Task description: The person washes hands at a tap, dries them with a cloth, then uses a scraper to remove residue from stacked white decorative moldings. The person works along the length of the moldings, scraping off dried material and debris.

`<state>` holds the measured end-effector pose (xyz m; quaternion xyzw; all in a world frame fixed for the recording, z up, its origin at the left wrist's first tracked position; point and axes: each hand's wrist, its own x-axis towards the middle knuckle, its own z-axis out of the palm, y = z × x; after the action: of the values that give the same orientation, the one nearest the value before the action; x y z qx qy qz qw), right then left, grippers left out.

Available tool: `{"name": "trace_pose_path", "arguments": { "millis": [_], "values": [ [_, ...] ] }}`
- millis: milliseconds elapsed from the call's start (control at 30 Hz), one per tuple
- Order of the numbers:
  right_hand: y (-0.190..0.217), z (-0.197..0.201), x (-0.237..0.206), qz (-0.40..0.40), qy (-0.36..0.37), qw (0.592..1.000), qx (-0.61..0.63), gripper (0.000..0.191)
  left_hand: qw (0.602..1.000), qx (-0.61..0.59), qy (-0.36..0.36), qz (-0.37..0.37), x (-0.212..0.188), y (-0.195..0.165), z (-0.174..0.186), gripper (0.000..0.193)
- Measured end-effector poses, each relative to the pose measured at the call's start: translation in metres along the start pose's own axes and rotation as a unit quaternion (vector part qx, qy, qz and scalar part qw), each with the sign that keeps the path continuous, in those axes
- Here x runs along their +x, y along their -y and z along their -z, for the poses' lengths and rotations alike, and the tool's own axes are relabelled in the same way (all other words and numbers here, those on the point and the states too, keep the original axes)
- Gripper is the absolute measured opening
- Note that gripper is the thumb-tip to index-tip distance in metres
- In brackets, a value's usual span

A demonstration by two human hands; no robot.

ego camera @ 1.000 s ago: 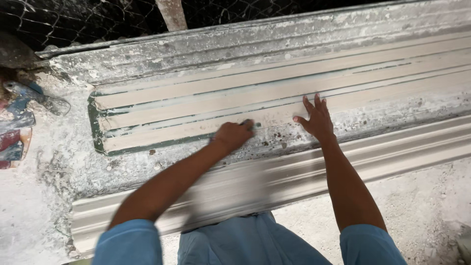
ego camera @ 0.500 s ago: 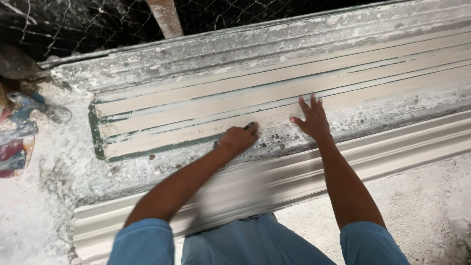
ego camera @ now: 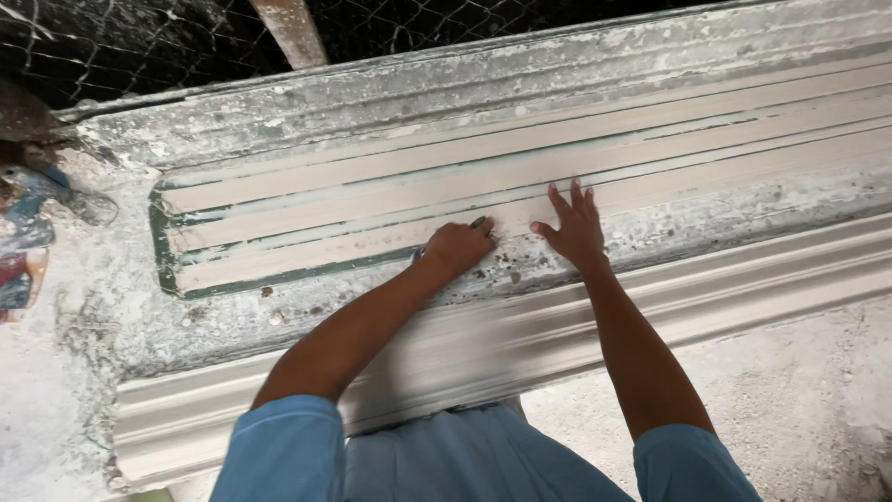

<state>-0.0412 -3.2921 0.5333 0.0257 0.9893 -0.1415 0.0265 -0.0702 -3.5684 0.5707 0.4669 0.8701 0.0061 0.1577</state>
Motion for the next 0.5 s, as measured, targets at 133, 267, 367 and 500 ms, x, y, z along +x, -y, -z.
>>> {"name": "trace_pose_path", "arguments": {
  "millis": [133, 267, 367, 500],
  "values": [
    [-0.01, 0.003, 0.003, 0.033, 0.021, 0.999, -0.004, 0.087, 1.0, -0.012, -0.016, 0.014, 0.011, -0.002, -0.007, 0.025],
    [-0.045, 0.009, 0.001, 0.08, 0.08, 0.994, 0.009, 0.08, 0.992, 0.028, 0.076, 0.095, -0.053, 0.025, -0.023, 0.051],
    [-0.083, 0.016, -0.005, 0.102, 0.02, 0.994, -0.022, 0.075, 0.959, 0.071, 0.227, 0.154, -0.104, 0.043, -0.03, 0.088],
    [-0.127, 0.023, -0.003, 0.106, -0.033, 0.992, -0.058, 0.075, 0.985, 0.09, 0.115, 0.096, -0.111, 0.043, -0.029, 0.076]
  ]
}}
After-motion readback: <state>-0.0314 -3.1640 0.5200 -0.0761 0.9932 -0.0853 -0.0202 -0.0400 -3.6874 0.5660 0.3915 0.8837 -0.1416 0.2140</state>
